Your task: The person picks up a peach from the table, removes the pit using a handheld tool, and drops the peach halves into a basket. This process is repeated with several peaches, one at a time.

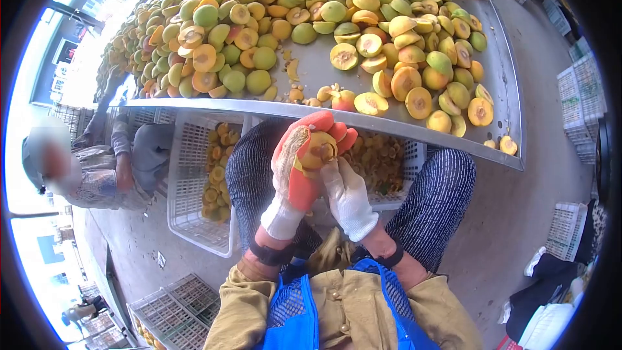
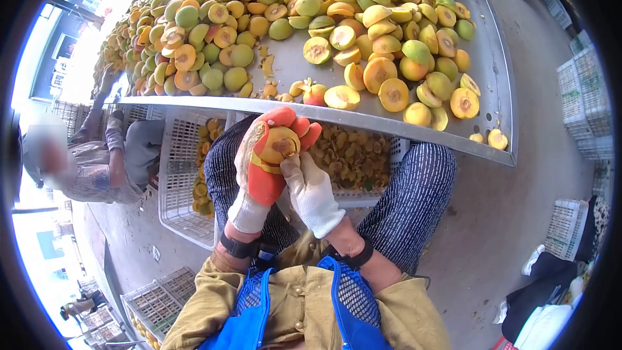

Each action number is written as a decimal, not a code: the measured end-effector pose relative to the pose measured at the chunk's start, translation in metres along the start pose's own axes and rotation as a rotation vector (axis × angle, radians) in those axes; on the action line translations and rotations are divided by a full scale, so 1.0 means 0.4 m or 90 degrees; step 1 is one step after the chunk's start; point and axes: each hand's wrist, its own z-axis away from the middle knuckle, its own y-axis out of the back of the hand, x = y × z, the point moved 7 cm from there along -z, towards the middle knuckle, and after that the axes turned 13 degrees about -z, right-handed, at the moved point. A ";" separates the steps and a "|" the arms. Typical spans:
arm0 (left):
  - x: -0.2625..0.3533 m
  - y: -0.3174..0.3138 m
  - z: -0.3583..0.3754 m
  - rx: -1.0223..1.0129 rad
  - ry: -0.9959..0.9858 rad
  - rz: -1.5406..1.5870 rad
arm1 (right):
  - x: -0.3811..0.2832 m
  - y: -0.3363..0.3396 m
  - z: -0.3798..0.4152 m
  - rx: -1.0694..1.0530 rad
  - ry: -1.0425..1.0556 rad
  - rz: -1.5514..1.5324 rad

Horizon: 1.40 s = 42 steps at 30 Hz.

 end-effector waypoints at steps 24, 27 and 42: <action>-0.011 0.016 0.045 0.059 0.102 -0.188 | 0.084 -0.042 0.068 -0.059 -0.272 -0.324; -0.007 -0.003 0.045 0.073 0.080 -0.182 | 0.051 -0.025 0.065 -0.087 -0.352 -0.325; -0.002 -0.019 0.020 -0.073 0.059 -0.320 | 0.015 -0.011 0.084 -0.181 -0.551 -0.427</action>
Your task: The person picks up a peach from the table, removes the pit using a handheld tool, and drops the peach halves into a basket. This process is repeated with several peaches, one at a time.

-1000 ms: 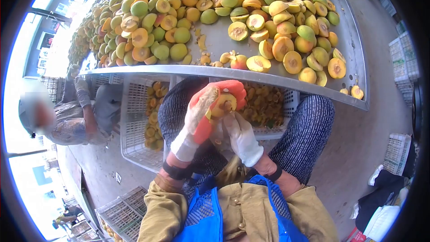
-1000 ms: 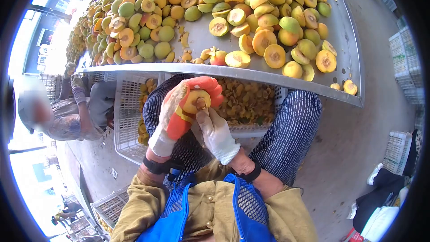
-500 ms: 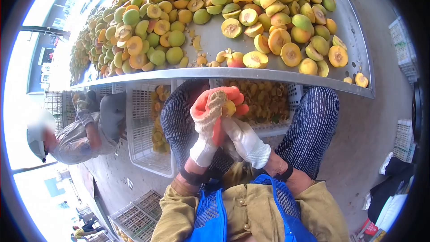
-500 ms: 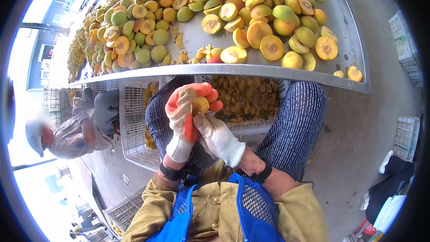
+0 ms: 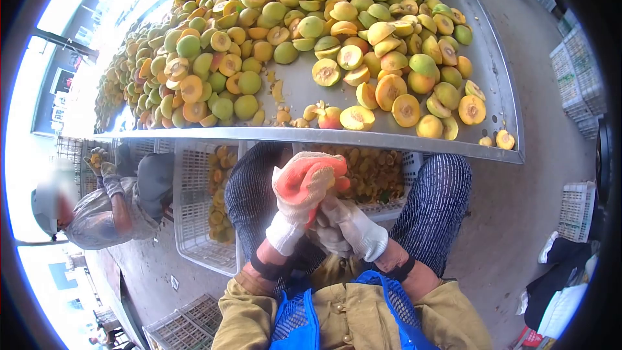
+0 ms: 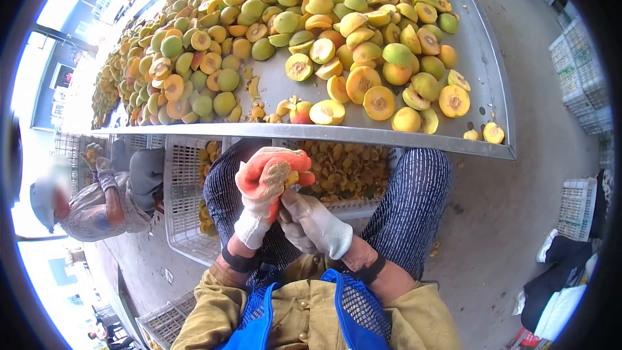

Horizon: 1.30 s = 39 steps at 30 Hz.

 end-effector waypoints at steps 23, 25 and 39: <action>0.173 0.034 0.054 0.078 -0.155 0.101 | -0.089 -0.118 0.000 0.005 0.371 0.532; 0.183 0.048 0.066 0.104 -0.187 0.080 | -0.103 -0.123 0.007 0.088 0.360 0.578; 0.167 0.113 0.068 0.128 -0.230 0.103 | -0.065 -0.114 -0.086 -0.025 0.344 0.551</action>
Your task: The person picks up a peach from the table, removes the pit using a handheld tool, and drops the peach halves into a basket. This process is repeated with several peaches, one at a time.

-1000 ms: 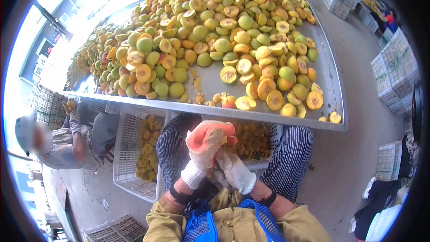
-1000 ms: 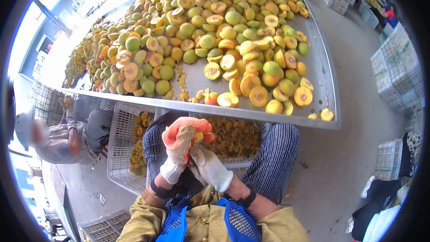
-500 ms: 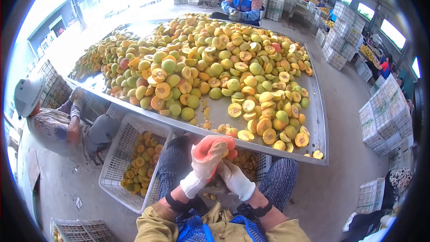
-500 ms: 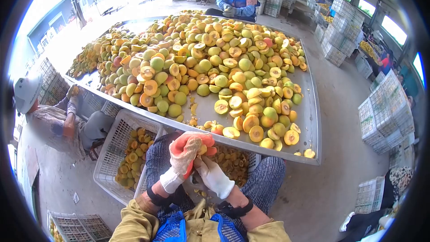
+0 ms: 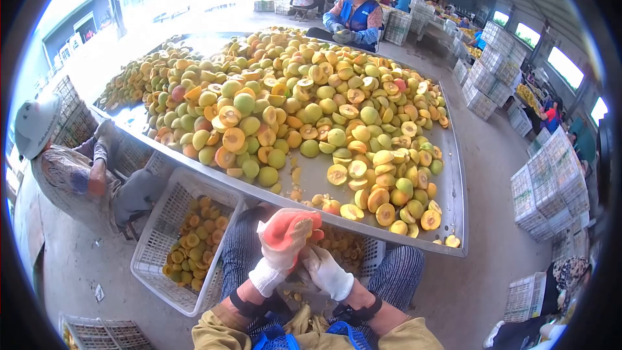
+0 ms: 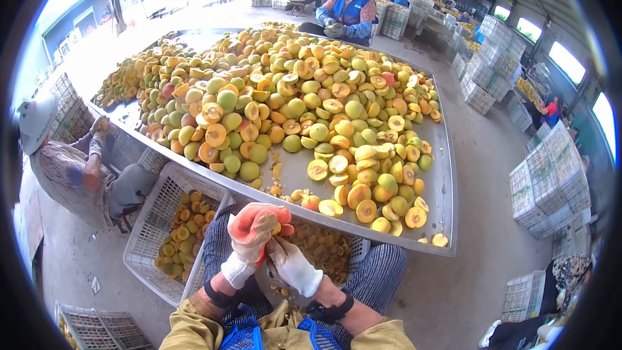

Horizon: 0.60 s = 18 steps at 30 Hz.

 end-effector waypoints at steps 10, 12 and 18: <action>-0.059 -0.068 -0.077 0.011 0.069 -0.031 | -0.014 0.088 -0.027 0.057 0.034 -0.054; -0.058 -0.096 -0.102 -0.019 0.017 -0.063 | -0.032 0.112 -0.026 0.060 0.059 -0.072; 0.017 -0.176 -0.163 -0.125 -0.247 -0.374 | -0.067 0.174 -0.017 0.041 -0.013 -0.058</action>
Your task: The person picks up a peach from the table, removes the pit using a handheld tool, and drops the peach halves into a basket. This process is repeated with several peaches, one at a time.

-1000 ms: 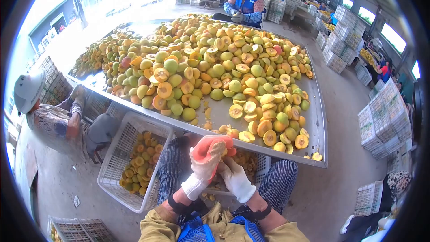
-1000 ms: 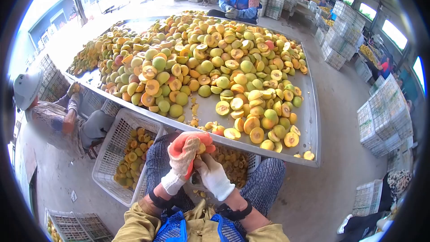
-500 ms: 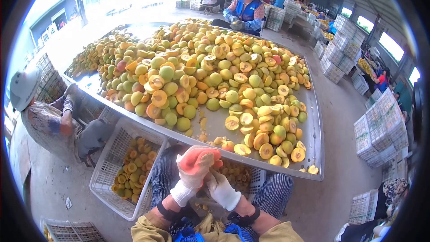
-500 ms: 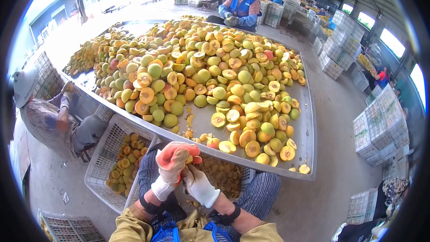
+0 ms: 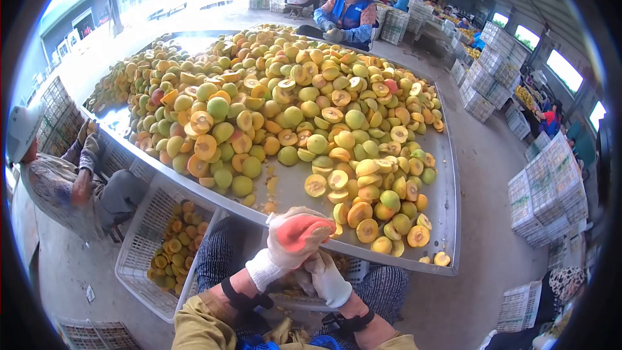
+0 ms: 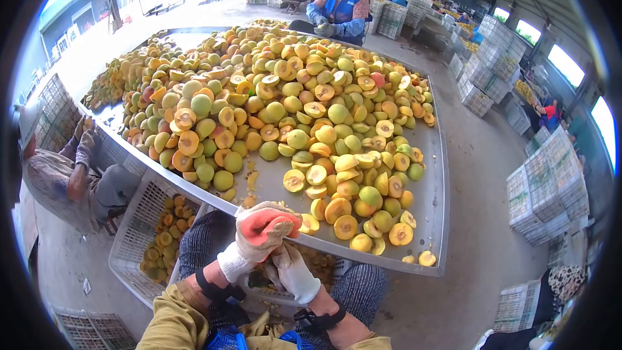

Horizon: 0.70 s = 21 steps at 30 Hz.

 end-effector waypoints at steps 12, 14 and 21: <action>-0.057 -0.075 -0.029 -0.115 0.000 0.051 | -0.038 0.005 0.040 0.062 -0.237 -0.283; -0.050 -0.086 -0.016 -0.145 0.125 0.162 | -0.033 -0.003 0.049 0.006 -0.269 -0.393; -0.080 -0.102 0.044 -0.029 0.389 0.399 | -0.030 -0.021 0.058 0.057 -0.212 -0.211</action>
